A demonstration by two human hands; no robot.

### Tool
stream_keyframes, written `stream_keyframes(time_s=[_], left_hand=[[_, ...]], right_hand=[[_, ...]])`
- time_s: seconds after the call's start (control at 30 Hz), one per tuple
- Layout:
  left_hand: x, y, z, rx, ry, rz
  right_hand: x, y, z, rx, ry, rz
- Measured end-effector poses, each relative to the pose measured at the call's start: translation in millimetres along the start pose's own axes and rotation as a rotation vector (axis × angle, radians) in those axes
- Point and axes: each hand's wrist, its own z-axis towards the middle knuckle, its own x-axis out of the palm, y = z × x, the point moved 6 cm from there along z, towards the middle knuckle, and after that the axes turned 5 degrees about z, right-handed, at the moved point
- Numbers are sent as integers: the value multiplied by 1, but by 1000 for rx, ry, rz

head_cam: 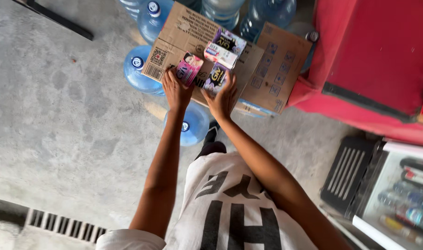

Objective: The person picks up various packaged items, including toothpaste, soap, and sanitary pads, from a cardboard box on the floor and places them onto a wire display shelf. The person handles the items one by one, moving between the floor and the shelf repeatedly to organize the products.

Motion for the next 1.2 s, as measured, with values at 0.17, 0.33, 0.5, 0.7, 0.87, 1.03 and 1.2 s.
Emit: stream_keyframes(time_s=[0.17,0.33,0.5,0.7,0.87,1.03,1.2], left_hand=[[-20,-31,-4,14,-5,23],[-33,-52,-18,41,14,-46],[-35,-63,-38,-7,70,-290],[-1,-114,-63,-58,286,-766],[12,-193,-98,42,540,-995],[16,-283,-160,80,833,-1227],[22,-354,-267,180,1004,-1371]], right_hand=[[9,22,-2,180,-101,9],[6,13,-7,279,-86,123],[-14,-19,-22,250,-124,555],[-61,-70,-57,553,-96,1188],[-147,-72,-83,370,-173,1521],[-254,-65,-128,221,-345,1487],[-343,-82,-209,198,-547,1500]])
